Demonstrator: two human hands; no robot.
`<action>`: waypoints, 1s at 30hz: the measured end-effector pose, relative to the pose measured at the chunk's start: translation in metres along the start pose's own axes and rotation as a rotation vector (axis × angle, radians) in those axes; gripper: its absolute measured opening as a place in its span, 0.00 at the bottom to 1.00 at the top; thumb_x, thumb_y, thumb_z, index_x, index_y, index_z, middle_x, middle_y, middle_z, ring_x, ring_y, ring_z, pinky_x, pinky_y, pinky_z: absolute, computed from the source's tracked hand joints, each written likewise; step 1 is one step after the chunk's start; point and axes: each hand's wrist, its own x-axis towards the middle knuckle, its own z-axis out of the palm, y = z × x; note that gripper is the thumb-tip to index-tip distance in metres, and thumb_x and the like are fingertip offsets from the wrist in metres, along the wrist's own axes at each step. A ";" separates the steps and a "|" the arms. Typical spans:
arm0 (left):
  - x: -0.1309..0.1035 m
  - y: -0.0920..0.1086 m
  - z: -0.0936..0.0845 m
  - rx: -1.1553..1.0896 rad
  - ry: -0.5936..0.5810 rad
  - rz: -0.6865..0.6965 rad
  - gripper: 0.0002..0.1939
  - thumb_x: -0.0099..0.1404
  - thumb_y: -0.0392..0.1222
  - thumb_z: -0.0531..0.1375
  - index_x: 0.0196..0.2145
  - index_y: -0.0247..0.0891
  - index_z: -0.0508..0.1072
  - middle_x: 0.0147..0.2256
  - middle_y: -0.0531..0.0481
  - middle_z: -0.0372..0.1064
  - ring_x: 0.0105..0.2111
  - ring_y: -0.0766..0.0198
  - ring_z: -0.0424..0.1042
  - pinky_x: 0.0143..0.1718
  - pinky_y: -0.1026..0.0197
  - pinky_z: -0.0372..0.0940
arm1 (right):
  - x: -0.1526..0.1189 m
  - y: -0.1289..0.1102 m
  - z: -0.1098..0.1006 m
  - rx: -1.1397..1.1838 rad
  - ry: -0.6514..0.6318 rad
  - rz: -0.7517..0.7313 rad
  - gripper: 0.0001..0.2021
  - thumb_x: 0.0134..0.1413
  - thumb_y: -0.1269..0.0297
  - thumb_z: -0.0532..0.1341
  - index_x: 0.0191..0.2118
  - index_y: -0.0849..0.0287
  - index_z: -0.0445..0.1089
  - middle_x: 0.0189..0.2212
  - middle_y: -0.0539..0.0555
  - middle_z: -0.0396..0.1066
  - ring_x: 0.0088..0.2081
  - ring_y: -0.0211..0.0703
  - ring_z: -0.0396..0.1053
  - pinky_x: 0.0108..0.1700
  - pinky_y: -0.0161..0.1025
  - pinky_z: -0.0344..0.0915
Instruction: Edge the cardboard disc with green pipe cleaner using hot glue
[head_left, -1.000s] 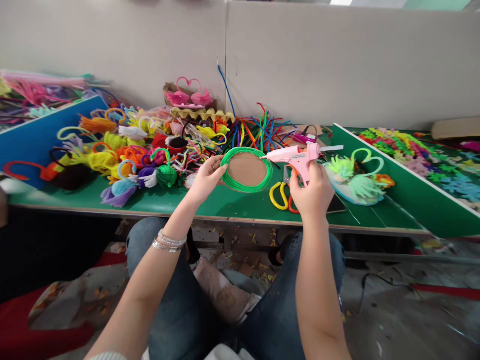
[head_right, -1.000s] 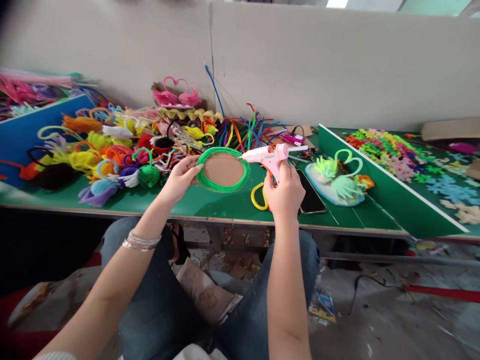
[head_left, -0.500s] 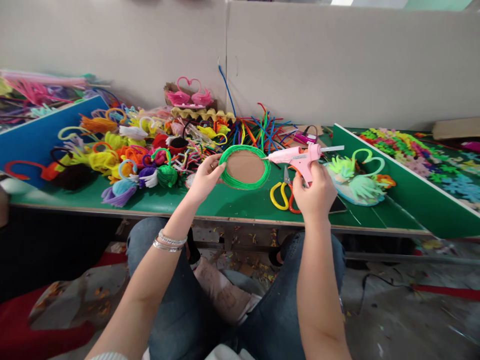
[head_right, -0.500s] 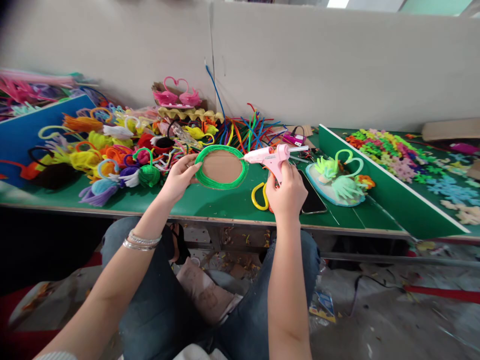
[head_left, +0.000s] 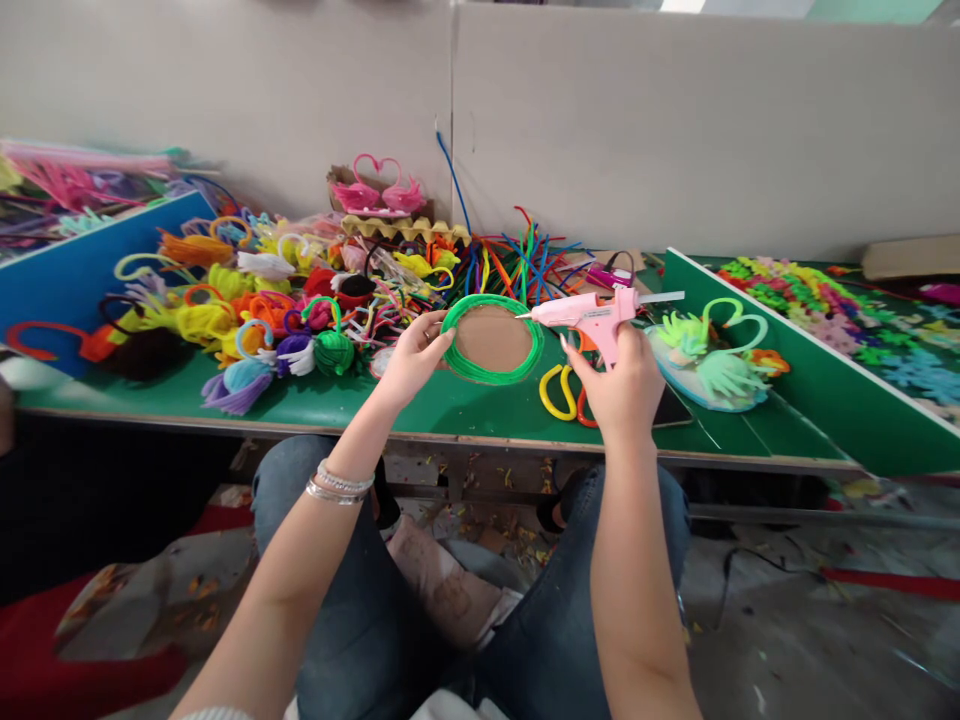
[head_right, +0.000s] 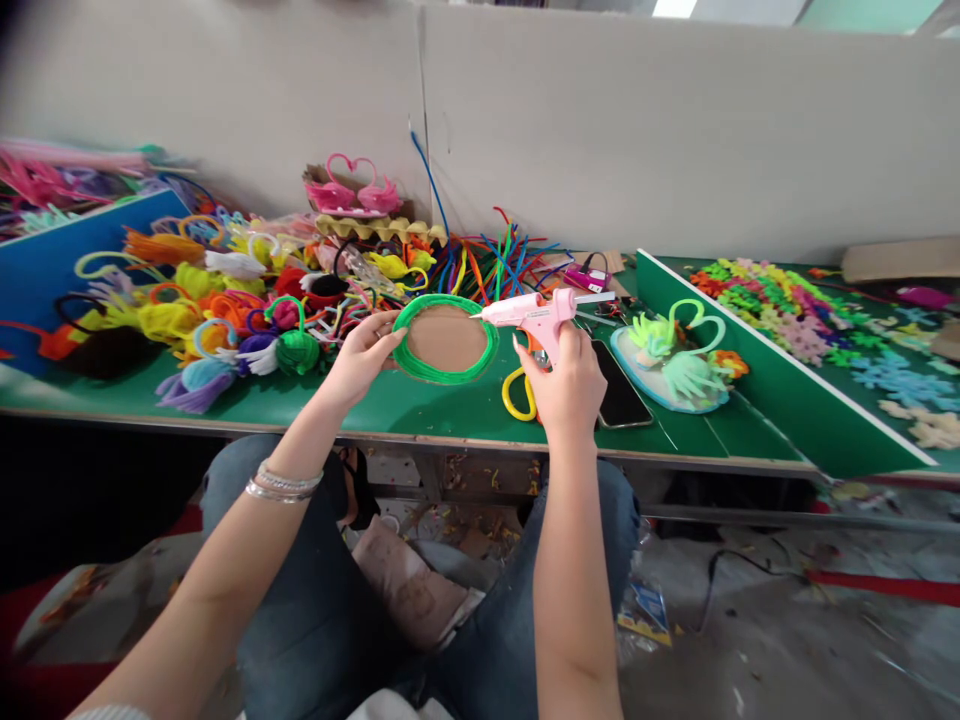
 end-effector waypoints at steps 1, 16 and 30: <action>0.000 0.000 0.000 0.000 -0.009 -0.005 0.13 0.59 0.38 0.58 0.44 0.36 0.69 0.32 0.51 0.70 0.26 0.71 0.69 0.23 0.71 0.66 | 0.000 0.000 0.001 0.003 0.000 -0.001 0.24 0.49 0.49 0.59 0.45 0.63 0.65 0.37 0.63 0.70 0.40 0.54 0.69 0.35 0.44 0.65; -0.004 0.003 0.004 -0.013 -0.080 -0.027 0.15 0.58 0.40 0.59 0.44 0.35 0.67 0.34 0.50 0.71 0.25 0.72 0.68 0.22 0.71 0.66 | -0.002 -0.004 0.002 -0.003 0.018 0.002 0.18 0.52 0.54 0.56 0.46 0.60 0.66 0.35 0.61 0.70 0.38 0.52 0.69 0.35 0.43 0.65; 0.001 -0.002 -0.001 -0.015 0.000 0.015 0.14 0.58 0.38 0.58 0.43 0.37 0.70 0.30 0.52 0.68 0.26 0.70 0.68 0.23 0.70 0.66 | -0.001 -0.001 0.000 -0.010 0.002 0.026 0.18 0.50 0.62 0.55 0.47 0.61 0.66 0.38 0.63 0.70 0.41 0.55 0.69 0.37 0.46 0.65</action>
